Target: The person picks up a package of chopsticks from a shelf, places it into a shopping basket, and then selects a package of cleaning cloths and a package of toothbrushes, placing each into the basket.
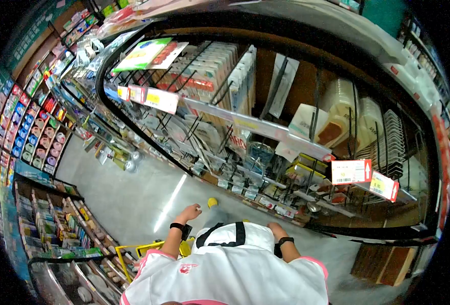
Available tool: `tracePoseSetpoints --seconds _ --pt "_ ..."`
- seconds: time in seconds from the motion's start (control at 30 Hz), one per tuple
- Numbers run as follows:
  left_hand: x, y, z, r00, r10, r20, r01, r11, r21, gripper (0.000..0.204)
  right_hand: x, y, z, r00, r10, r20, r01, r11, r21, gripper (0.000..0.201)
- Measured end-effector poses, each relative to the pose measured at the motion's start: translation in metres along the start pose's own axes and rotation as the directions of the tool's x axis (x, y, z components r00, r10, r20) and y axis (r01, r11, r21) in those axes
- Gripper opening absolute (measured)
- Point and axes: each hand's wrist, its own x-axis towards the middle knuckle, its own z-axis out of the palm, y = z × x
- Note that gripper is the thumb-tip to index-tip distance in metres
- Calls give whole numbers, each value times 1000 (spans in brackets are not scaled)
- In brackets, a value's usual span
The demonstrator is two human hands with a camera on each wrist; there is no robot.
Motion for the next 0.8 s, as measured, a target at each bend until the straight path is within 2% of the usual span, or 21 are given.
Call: tracePoseSetpoints --seconds 0.03,0.07,0.1,0.17,0.23,0.27,0.3,0.37,0.4,0.43,0.47,0.53,0.57,0.63,0.67,0.7,0.73,0.77,0.8 --pt "7 10 -18 998 55 -30 -54 999 5 43 21 -15 1 992 -118 50 127 963 -240 43" --pt "13 21 -38 992 110 -62 -109 994 14 43 40 -31 0 968 -219 124 252 852 -458 46" --pt "18 31 -57 982 170 -77 -172 985 -14 41 41 -58 -3 945 -277 175 327 839 -434 46" --pt "21 54 -96 952 285 -109 -294 953 -73 38 13 -140 -10 881 -386 274 468 798 -380 47" --pt "22 80 -140 925 368 -92 -379 909 -175 38 4 -205 -7 782 -468 411 610 709 -354 46" --pt "19 97 -164 907 412 -88 -421 878 -225 38 -13 -244 -7 736 -551 393 671 668 -321 44" --pt "5 119 -189 887 437 -150 -461 847 -262 31 -38 -281 -9 684 -628 372 728 621 -290 43" --pt "-9 146 -229 872 446 -202 -489 786 -378 28 -69 -342 -16 654 -712 257 754 586 -297 42" --pt "-8 150 -243 866 448 -224 -500 750 -434 26 -88 -373 -25 669 -718 189 732 595 -330 42" --pt "1 148 -252 868 449 -212 -496 757 -425 26 -105 -394 -32 675 -736 56 725 647 -236 44" --pt "6 152 -263 833 492 -252 -553 740 -383 27 -113 -410 -36 631 -762 -146 737 647 -195 42" --pt "15 162 -283 754 573 -321 -655 694 -298 30 -99 -425 -40 493 -770 -406 828 558 -52 46" --pt "29 162 -287 723 592 -355 -690 643 -333 33 -98 -432 -42 505 -725 -468 809 586 -34 48" --pt "48 167 -300 646 618 -448 -724 682 -102 33 -105 -447 -40 527 -621 -580 768 641 12 53" --pt "56 167 -304 598 636 -487 -722 691 16 33 -103 -453 -37 499 -613 -612 771 636 -8 55" --pt "80 154 -300 482 734 -479 -756 625 198 38 -101 -458 -34 473 -604 -642 772 635 -28 57" --pt "90 151 -300 444 752 -488 -808 571 144 42 -99 -462 -31 445 -594 -671 772 633 -48 59" --pt "101 150 -301 404 766 -500 -855 511 91 47 -90 -465 -29 469 -570 -674 774 633 3 58" --pt "109 154 -303 420 746 -517 -869 495 8 53 -80 -465 -27 406 -594 -694 764 637 -98 58"
